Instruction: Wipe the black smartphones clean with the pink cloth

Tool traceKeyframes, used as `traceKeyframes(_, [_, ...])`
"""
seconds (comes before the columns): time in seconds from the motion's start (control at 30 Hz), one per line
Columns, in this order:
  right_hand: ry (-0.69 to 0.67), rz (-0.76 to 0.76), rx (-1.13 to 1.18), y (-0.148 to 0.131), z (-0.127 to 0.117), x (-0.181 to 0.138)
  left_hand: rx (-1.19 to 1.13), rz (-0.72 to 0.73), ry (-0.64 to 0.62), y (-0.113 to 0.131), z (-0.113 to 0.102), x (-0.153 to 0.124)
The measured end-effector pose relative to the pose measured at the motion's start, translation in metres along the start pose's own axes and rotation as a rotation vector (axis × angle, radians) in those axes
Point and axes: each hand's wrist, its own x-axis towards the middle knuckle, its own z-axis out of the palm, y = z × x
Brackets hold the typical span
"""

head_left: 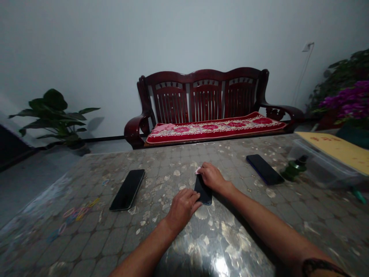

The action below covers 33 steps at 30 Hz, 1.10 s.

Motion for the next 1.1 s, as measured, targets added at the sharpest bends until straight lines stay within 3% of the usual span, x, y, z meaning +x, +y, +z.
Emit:
traceKeyframes(0.13, [-0.049,-0.203,0.087,-0.013,0.002,-0.017,0.003,0.000,0.005,0.000,0.001,0.000])
traceKeyframes(0.2, [-0.072,-0.233,0.084,-0.011,-0.001,-0.019,0.004,0.001,0.006,0.000,0.001,0.000])
traceKeyframes(0.4, [-0.034,0.026,0.001,0.010,-0.012,-0.003,0.014,0.012,0.004,0.000,0.000,0.000])
traceKeyframes(0.47, [-0.026,0.028,0.015,0.007,-0.010,-0.005,0.019,0.011,0.004,0.000,0.000,0.000])
traceKeyframes(0.67, [-0.087,-0.263,0.136,-0.012,-0.005,-0.030,0.031,0.019,-0.006,0.003,0.002,-0.002])
traceKeyframes(0.73, [-0.076,-0.201,0.142,-0.008,-0.007,-0.030,0.045,0.029,0.000,0.004,0.002,-0.002])
traceKeyframes(0.9, [0.018,0.117,0.046,0.009,-0.013,-0.015,0.068,0.061,0.022,0.005,0.003,-0.004])
traceKeyframes(1.0, [0.007,0.131,-0.004,0.007,-0.012,-0.015,0.069,0.061,0.023,0.005,0.003,-0.004])
traceKeyframes(1.1, [-0.027,0.029,0.038,-0.003,-0.010,-0.024,0.069,0.056,0.021,0.005,0.003,-0.004])
